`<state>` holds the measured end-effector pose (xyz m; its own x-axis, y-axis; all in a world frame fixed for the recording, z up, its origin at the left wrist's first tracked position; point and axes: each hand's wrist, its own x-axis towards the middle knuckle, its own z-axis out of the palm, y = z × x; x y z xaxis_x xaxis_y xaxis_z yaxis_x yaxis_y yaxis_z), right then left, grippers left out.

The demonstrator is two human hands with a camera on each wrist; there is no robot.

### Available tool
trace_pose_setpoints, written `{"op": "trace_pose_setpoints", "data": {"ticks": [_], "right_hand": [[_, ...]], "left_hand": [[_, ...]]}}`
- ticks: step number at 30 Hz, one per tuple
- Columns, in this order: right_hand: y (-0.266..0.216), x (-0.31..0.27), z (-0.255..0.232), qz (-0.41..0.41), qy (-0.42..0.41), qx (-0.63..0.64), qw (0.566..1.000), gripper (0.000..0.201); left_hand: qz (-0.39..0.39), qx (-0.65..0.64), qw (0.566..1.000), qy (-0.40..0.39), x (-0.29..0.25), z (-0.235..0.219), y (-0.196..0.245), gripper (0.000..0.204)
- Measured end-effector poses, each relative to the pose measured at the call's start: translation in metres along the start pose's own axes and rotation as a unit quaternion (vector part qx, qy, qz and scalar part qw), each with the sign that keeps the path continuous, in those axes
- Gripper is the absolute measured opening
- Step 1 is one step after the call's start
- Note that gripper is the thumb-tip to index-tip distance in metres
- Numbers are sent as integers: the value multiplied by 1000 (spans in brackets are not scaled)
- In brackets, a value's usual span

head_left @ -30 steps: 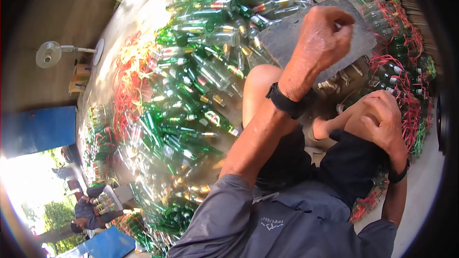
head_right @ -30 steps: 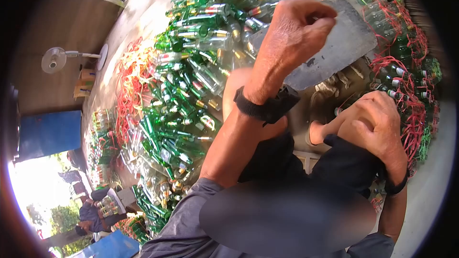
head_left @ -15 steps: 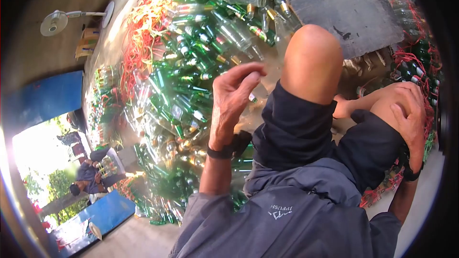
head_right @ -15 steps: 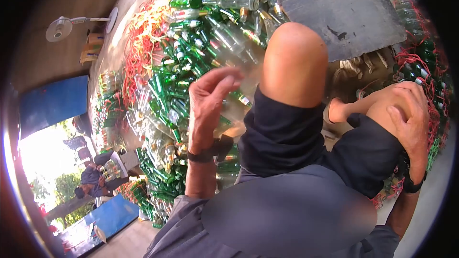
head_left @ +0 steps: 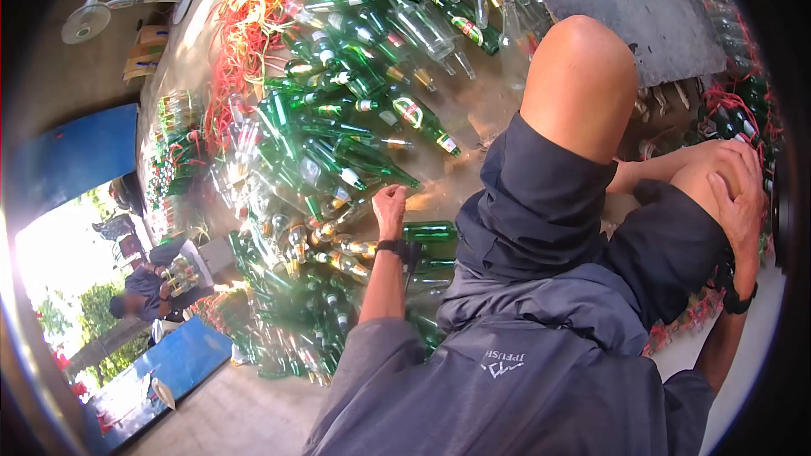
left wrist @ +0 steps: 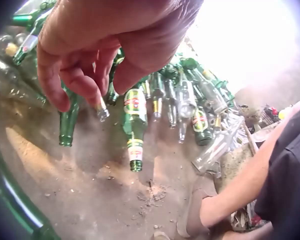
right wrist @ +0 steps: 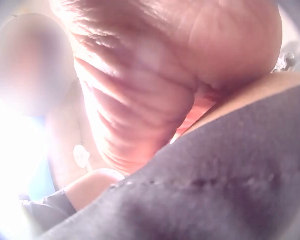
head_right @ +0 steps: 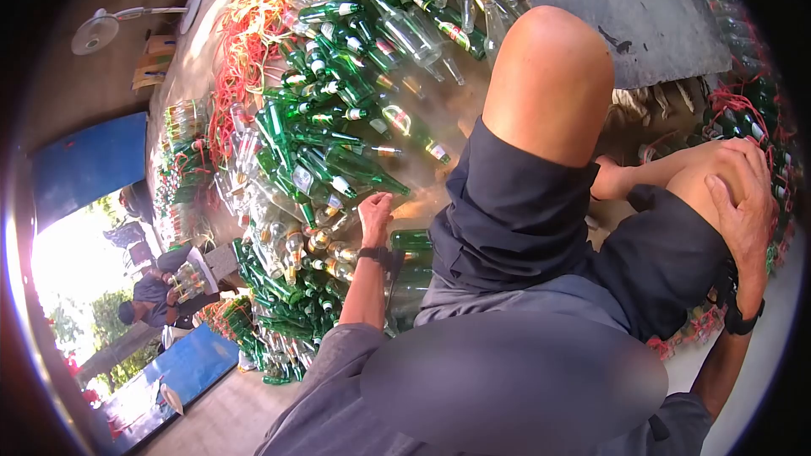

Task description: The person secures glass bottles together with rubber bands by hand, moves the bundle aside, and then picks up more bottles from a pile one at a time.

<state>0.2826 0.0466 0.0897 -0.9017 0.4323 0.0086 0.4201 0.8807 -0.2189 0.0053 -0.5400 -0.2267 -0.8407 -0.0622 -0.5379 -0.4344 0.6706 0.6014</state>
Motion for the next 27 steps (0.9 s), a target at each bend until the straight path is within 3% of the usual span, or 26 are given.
{"op": "trace_pose_setpoints", "data": {"ticks": [4,8,11,17,21,27], "right_hand": [[-1,1,0,6,-2,-7,1000,30],[0,1,2,6,-2,-18,1000,30],[0,2,4,0,3,-30,1000,29],[-6,4,3,16,-8,-26,1000,29],[-12,7,3,14,-6,-34,999,27],[-18,9,2,15,-12,-37,999,27]], "left_hand": [[-112,-4,994,18,10,15,-21,36],[-125,-47,989,56,23,32,-30,31],[-161,-67,985,7,27,35,-22,29],[-201,-148,965,79,44,66,-33,23],[-229,-153,955,111,42,75,-16,18],[-281,-231,925,109,45,75,-6,21]]}}
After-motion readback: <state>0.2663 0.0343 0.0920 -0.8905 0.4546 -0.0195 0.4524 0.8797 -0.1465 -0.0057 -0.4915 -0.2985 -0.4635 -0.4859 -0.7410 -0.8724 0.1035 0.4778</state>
